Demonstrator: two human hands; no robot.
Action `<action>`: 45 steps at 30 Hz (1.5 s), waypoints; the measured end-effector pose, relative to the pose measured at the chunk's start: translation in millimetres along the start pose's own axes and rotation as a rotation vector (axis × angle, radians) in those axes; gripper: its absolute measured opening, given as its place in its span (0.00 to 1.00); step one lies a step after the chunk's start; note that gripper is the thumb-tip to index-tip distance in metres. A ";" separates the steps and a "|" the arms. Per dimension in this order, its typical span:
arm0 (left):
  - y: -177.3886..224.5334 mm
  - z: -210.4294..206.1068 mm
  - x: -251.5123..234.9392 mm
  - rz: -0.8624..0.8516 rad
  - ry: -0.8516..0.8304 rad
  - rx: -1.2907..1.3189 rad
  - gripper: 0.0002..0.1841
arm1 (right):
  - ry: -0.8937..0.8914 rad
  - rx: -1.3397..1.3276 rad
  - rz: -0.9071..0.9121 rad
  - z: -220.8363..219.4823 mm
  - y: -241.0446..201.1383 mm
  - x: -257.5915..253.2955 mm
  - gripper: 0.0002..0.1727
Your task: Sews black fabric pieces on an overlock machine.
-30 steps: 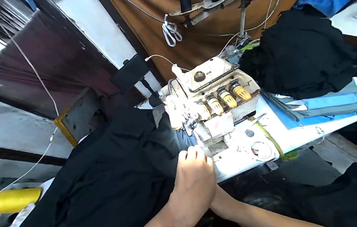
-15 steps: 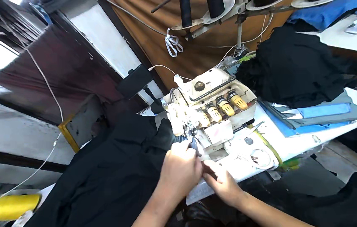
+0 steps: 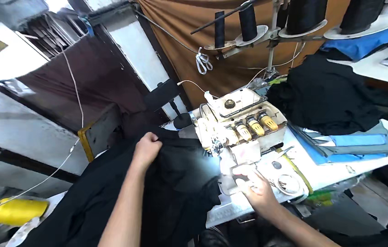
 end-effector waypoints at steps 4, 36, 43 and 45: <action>66.2 24.4 98.5 -0.590 -0.185 -0.002 0.19 | -0.162 -0.150 0.397 -18.4 -72.3 -44.1 0.26; 68.4 6.2 143.2 -1.078 -0.351 -0.291 0.13 | -0.581 -0.158 0.287 -2.5 -102.9 -10.0 0.19; 62.0 1.7 123.4 -1.042 -0.236 -0.465 0.13 | -0.594 -0.042 -0.002 -16.5 -46.1 -1.5 0.18; 61.7 2.1 124.5 -1.023 -0.245 -0.469 0.12 | -0.593 -0.036 0.011 -17.6 -45.8 -2.0 0.18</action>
Point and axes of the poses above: each hand's wrist, its own x-axis away from the middle knuckle, its own z-axis out of the back of the hand, y = z × x, the point moved 8 cm from there along -x, towards the middle knuckle
